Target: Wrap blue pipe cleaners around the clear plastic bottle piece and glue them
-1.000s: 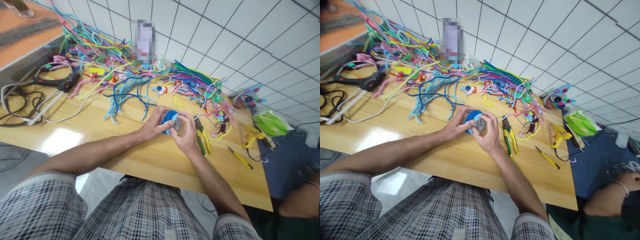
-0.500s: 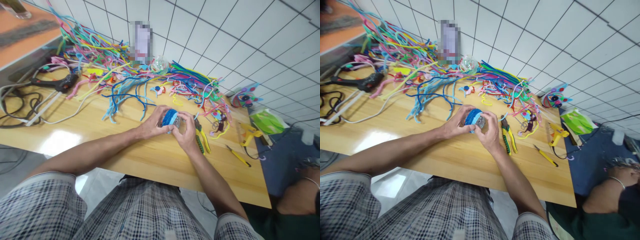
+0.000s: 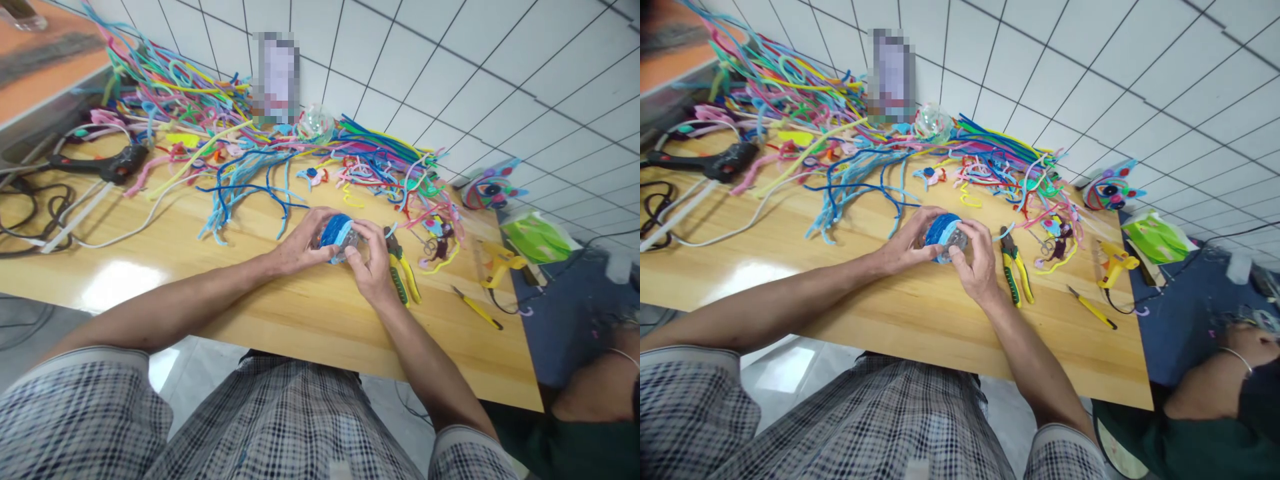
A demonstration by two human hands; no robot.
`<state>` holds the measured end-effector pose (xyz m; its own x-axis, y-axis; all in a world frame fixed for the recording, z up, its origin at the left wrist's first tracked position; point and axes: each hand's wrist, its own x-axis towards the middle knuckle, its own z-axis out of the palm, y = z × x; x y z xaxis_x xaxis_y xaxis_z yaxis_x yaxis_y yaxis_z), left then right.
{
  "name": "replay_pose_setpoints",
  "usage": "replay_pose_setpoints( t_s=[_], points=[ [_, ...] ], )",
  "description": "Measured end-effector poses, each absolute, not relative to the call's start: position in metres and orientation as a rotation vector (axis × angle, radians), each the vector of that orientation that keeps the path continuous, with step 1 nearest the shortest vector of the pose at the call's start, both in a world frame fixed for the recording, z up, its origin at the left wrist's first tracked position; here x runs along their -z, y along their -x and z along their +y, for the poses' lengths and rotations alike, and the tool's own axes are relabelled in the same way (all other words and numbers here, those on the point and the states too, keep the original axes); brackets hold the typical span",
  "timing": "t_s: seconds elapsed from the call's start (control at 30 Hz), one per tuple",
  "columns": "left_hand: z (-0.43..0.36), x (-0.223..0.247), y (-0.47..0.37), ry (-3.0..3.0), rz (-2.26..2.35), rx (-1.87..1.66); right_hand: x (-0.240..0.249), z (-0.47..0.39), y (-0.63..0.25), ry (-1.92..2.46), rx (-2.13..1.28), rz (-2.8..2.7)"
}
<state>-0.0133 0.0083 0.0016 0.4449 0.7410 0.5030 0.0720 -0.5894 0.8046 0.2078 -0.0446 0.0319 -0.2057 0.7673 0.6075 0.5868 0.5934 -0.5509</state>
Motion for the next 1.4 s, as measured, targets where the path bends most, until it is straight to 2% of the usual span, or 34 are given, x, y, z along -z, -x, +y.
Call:
replay_pose_setpoints(
  t_s=[0.77, 1.4],
  points=[
    [0.003, -0.006, 0.009, -2.058, 0.648, -1.202, -0.033, -0.044, -0.197, 1.172, -0.229, -1.804],
    [0.001, -0.008, 0.008, -2.078, 0.64, -1.236, -0.027, -0.044, -0.198, 1.139, -0.408, -1.675]
  ],
)
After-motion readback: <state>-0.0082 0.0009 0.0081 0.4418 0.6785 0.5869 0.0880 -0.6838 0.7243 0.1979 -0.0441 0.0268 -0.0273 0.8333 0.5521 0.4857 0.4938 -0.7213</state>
